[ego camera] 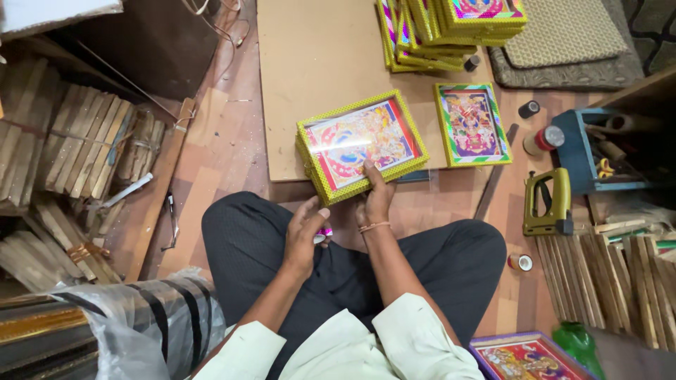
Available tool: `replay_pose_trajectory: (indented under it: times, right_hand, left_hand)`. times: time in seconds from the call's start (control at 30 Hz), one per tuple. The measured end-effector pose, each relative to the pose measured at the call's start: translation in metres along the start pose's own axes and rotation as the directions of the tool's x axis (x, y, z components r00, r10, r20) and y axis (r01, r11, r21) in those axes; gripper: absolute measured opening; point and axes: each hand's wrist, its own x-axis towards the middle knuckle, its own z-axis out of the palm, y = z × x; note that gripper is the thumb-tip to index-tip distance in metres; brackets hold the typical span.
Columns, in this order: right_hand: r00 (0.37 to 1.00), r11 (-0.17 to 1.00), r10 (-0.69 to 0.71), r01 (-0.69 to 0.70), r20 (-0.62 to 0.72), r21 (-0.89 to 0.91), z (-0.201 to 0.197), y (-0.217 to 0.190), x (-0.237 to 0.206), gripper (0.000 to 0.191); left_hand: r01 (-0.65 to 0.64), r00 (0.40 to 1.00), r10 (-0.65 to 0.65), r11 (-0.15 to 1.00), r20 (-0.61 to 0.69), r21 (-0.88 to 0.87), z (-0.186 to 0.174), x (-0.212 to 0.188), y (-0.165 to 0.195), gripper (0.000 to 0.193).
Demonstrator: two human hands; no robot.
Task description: The person sits on the floor and works on small framed devotional pictures, pressing and fitting the glass and edge trim along the frame borders by hand, then stacks the finished frames with others on the floor.
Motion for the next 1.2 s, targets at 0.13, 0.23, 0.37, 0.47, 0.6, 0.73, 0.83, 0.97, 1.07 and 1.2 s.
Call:
replay_pose_trajectory:
  times: [0.13, 0.23, 0.37, 0.47, 0.6, 0.73, 0.83, 0.97, 1.07, 1.2]
  right_hand:
    - [0.999, 0.996, 0.021, -0.018, 0.031, -0.089, 0.006, -0.016, -0.005, 0.05]
    - [0.988, 0.975, 0.147, -0.136, 0.05, -0.175, 0.009, -0.033, -0.002, 0.053]
    - [0.953, 0.846, 0.276, -0.302, -0.123, -0.439, 0.004, -0.05, -0.006, 0.068]
    - [0.988, 0.924, 0.153, -0.156, -0.035, -0.349, -0.014, -0.062, -0.034, 0.065]
    - [0.912, 0.925, 0.292, -0.193, 0.288, -0.326, -0.04, -0.091, -0.08, 0.04]
    - [0.824, 0.9, 0.387, -0.239, 0.415, -0.364, -0.038, -0.119, -0.09, 0.032]
    - [0.8, 0.882, 0.393, -0.189, 0.454, -0.431, -0.029, -0.127, -0.092, 0.031]
    - [0.79, 0.87, 0.439, -0.254, 0.428, -0.423, -0.024, -0.121, -0.092, 0.028]
    - [0.801, 0.874, 0.44, -0.279, 0.406, -0.398, -0.027, -0.114, -0.088, 0.028]
    - [0.809, 0.846, 0.468, -0.293, 0.356, -0.445, -0.037, -0.108, -0.081, 0.025]
  left_hand:
    - [0.019, 0.999, -0.019, 1.0, 0.029, -0.004, 0.004, -0.002, 0.001, 0.059]
    - [0.005, 1.0, -0.005, 0.999, 0.01, 0.053, 0.007, -0.01, 0.003, 0.062]
    - [-0.123, 0.982, 0.125, 0.992, 0.142, -0.026, 0.01, -0.023, 0.013, 0.073]
    - [-0.228, 0.937, 0.222, 0.974, 0.268, -0.01, 0.013, -0.03, 0.026, 0.082]
    - [-0.361, 0.864, 0.297, 0.929, 0.407, 0.087, 0.022, -0.042, 0.039, 0.091]
    - [-0.384, 0.852, 0.299, 0.915, 0.429, 0.124, 0.035, -0.05, 0.046, 0.095]
    - [-0.391, 0.842, 0.319, 0.916, 0.435, 0.086, 0.044, -0.052, 0.05, 0.095]
    - [-0.504, 0.847, 0.36, 0.779, 0.391, 0.374, 0.047, -0.056, 0.056, 0.088]
    - [-0.577, 0.813, 0.424, 0.678, 0.4, 0.455, 0.05, -0.056, 0.06, 0.081]
    - [-0.558, 0.826, 0.403, 0.684, 0.394, 0.47, 0.053, -0.057, 0.061, 0.076]
